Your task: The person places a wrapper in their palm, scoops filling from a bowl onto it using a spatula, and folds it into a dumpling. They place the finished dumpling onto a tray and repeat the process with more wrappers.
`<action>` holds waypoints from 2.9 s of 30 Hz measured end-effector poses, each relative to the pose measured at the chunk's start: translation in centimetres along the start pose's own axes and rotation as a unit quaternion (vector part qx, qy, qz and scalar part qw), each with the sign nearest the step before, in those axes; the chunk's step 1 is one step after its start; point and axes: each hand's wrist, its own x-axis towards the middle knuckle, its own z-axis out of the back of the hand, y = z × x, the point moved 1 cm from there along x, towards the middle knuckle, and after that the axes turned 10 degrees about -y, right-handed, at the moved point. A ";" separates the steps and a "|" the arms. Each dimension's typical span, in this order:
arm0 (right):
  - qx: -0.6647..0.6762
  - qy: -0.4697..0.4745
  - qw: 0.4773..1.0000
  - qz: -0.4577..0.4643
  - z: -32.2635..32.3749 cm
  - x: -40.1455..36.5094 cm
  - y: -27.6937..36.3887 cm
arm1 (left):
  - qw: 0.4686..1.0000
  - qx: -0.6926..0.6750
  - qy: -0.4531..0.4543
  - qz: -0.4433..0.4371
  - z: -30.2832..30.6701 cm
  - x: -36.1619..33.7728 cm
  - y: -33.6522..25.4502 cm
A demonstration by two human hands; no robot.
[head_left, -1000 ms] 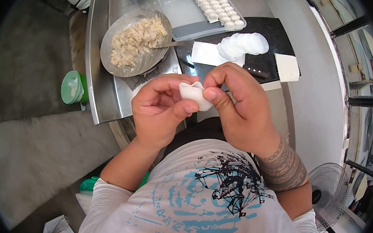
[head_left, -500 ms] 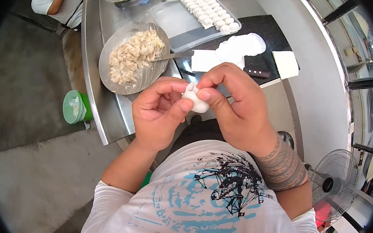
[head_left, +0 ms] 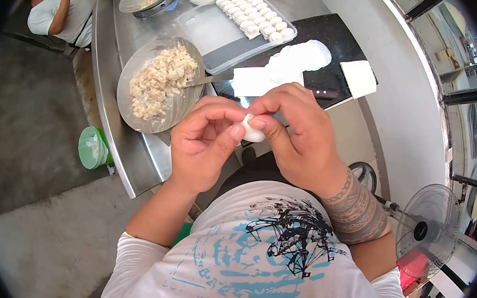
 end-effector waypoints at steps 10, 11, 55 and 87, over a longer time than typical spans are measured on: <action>-0.121 0.100 0.967 0.200 5.8 2.2 -8.2 | 0.857 -0.293 -0.024 0.424 -4.9 3.0 4.1; -0.078 0.116 0.977 0.159 6.8 2.4 -8.7 | 0.872 -0.271 -0.030 0.407 -5.3 3.5 5.1; -0.136 0.185 0.969 -0.089 11.4 7.1 -34.2 | 0.759 0.615 -0.210 -0.042 -8.7 11.5 17.8; -0.236 0.337 0.850 0.328 9.7 13.2 -36.8 | 0.815 0.490 -0.283 0.124 -12.6 -3.6 14.2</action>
